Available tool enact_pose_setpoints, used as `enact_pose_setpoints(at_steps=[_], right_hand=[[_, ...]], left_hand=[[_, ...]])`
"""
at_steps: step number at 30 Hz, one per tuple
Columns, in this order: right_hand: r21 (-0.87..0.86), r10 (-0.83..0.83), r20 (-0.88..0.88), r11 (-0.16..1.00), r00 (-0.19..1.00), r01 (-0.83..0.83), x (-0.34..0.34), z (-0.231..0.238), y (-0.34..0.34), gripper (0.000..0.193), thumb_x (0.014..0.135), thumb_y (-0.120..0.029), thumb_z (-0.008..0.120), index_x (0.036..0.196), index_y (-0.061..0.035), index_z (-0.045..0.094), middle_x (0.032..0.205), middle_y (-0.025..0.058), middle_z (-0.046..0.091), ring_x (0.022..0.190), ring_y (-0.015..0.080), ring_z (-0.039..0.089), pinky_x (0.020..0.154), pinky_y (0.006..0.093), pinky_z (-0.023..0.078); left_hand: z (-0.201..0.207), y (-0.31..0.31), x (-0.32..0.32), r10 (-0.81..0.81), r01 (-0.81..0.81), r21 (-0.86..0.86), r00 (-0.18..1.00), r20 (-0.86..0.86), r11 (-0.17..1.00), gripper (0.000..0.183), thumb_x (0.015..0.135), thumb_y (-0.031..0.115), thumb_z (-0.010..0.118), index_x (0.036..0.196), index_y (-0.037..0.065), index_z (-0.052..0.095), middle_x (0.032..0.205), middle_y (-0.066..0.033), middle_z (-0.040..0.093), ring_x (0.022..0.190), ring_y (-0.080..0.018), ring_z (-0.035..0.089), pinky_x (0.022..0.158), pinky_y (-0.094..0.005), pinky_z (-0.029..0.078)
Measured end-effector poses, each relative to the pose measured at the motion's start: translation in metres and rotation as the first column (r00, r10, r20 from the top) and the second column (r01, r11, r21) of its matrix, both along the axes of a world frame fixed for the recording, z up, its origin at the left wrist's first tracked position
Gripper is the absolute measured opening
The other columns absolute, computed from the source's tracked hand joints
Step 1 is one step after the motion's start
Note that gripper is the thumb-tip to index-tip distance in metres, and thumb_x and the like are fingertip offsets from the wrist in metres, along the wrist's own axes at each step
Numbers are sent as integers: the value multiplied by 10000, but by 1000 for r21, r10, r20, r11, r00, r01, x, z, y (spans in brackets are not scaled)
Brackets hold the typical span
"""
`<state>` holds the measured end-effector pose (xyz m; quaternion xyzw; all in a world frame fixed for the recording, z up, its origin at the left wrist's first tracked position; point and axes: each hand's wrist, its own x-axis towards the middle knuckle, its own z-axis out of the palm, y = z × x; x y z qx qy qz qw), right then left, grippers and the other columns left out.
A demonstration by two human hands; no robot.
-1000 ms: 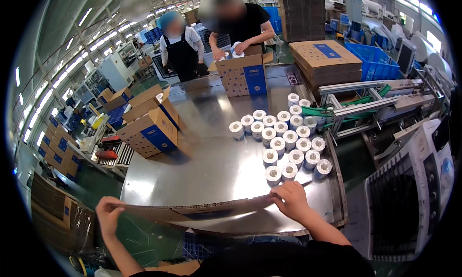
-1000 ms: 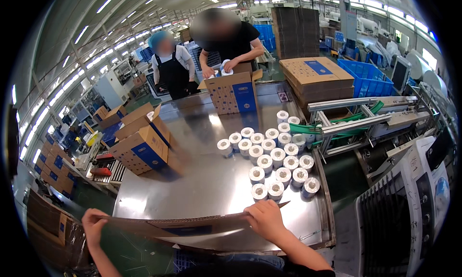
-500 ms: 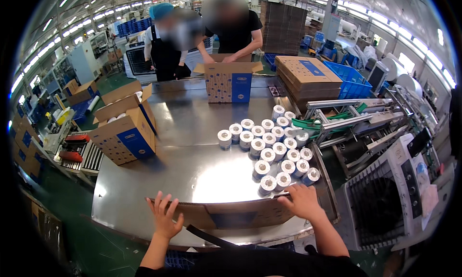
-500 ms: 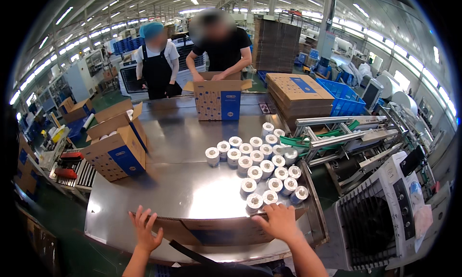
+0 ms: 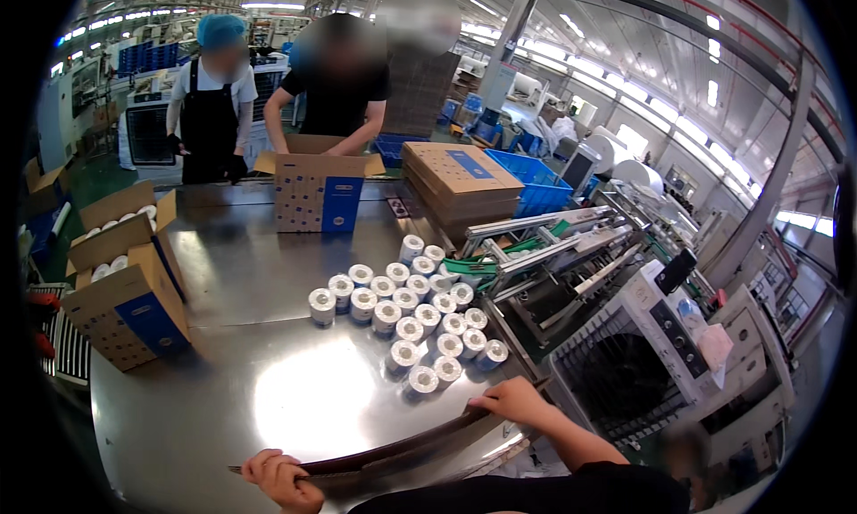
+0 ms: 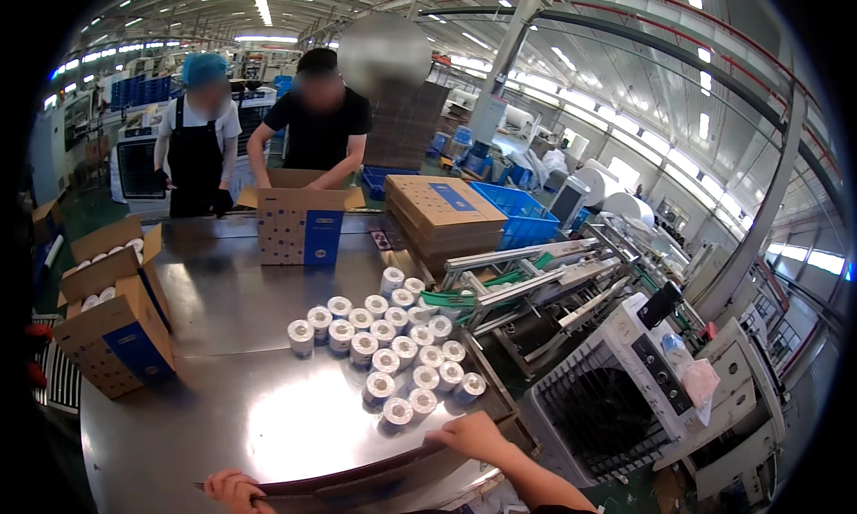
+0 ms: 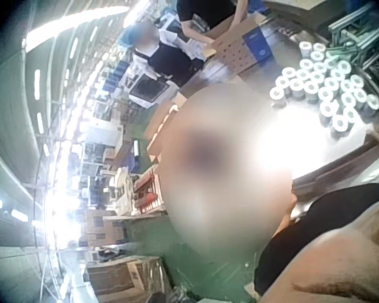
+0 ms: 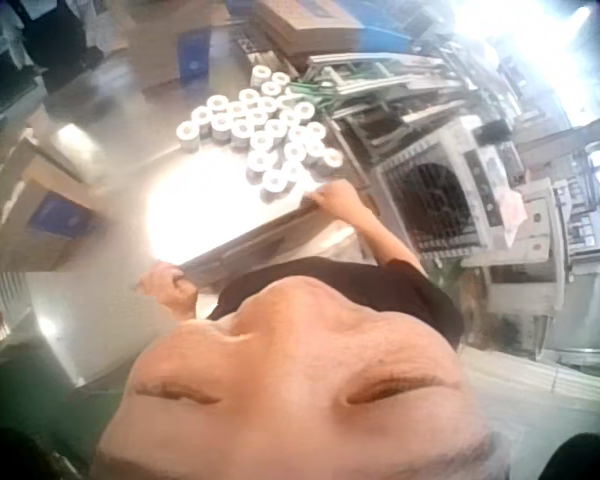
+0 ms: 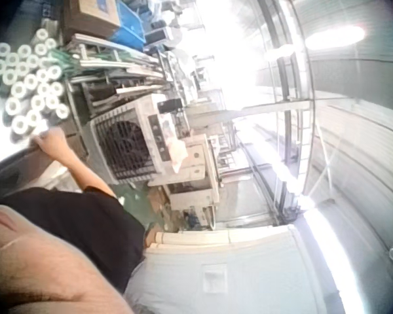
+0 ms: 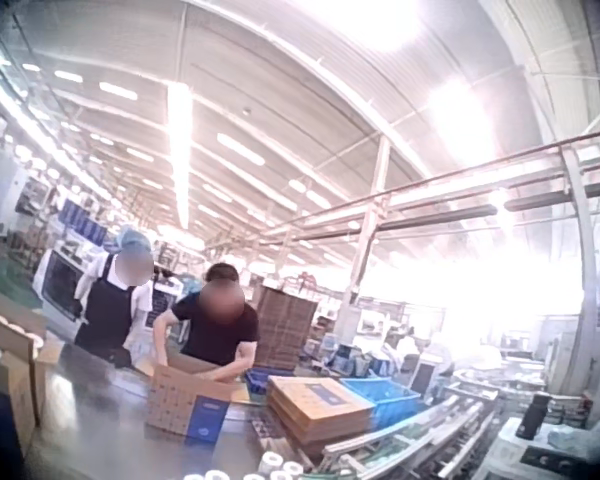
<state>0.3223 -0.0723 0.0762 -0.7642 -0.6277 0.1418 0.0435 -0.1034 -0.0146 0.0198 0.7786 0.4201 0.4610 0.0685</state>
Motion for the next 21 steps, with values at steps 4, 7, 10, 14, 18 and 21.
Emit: enact_pose_setpoints(at_steps=[4, 7, 10, 14, 18, 21], right_hand=[[331, -38, 85, 944, 996, 7, -24, 0, -2, 466, 890, -435, 589, 576, -94, 636, 549, 115, 578, 556, 346, 584, 546, 428, 457], [340, 137, 92, 927, 986, -160, -16, 19, 4, 356, 824, -419, 688, 667, -100, 672, 662, 80, 643, 665, 313, 625, 594, 398, 479], [91, 185, -131, 981, 974, -174, -8, -7, -3, 314, 825, -399, 702, 856, -87, 706, 859, 99, 693, 813, 302, 649, 700, 379, 505], [69, 175, -308, 984, 935, -161, -15, 1, -10, 273, 828, -341, 719, 939, -91, 709, 913, 106, 700, 855, 308, 655, 743, 368, 511], [341, 435, -299, 880, 849, -331, -24, 18, -16, 239, 790, -269, 766, 943, -97, 705, 953, 55, 704, 911, 259, 661, 789, 351, 516], [315, 485, -45, 836, 873, -449, -37, 19, -22, 319, 787, -268, 762, 1066, -139, 678, 1118, 14, 663, 1054, 208, 618, 927, 379, 460]], left_hand=[[23, 20, 6, 73, -84, 107, 992, 98, 991, 100, 615, 6, 504, 677, 82, 525, 866, -134, 608, 881, -347, 574, 876, -475, 409], [18, 36, 2, 108, -108, 27, 994, -16, 994, 108, 626, -1, 513, 693, 79, 542, 893, -143, 597, 940, -361, 564, 885, -488, 410], [24, 43, -8, -21, 20, -24, 999, -43, 1000, 72, 730, 22, 530, 769, 62, 576, 962, -157, 605, 999, -378, 551, 932, -524, 390], [25, 48, -23, -78, 21, -158, 930, -360, 987, 213, 842, 136, 578, 1036, 53, 606, 1171, -195, 575, 1106, -393, 513, 975, -534, 375], [39, 56, -22, -101, 24, -325, 970, -222, 945, 116, 696, 176, 699, 751, 92, 641, 984, -120, 640, 983, -317, 578, 979, -483, 352], [63, 68, -15, -75, -112, -399, 903, -424, 910, 241, 676, 263, 774, 714, 69, 638, 789, -104, 664, 848, -320, 618, 839, -412, 446]])
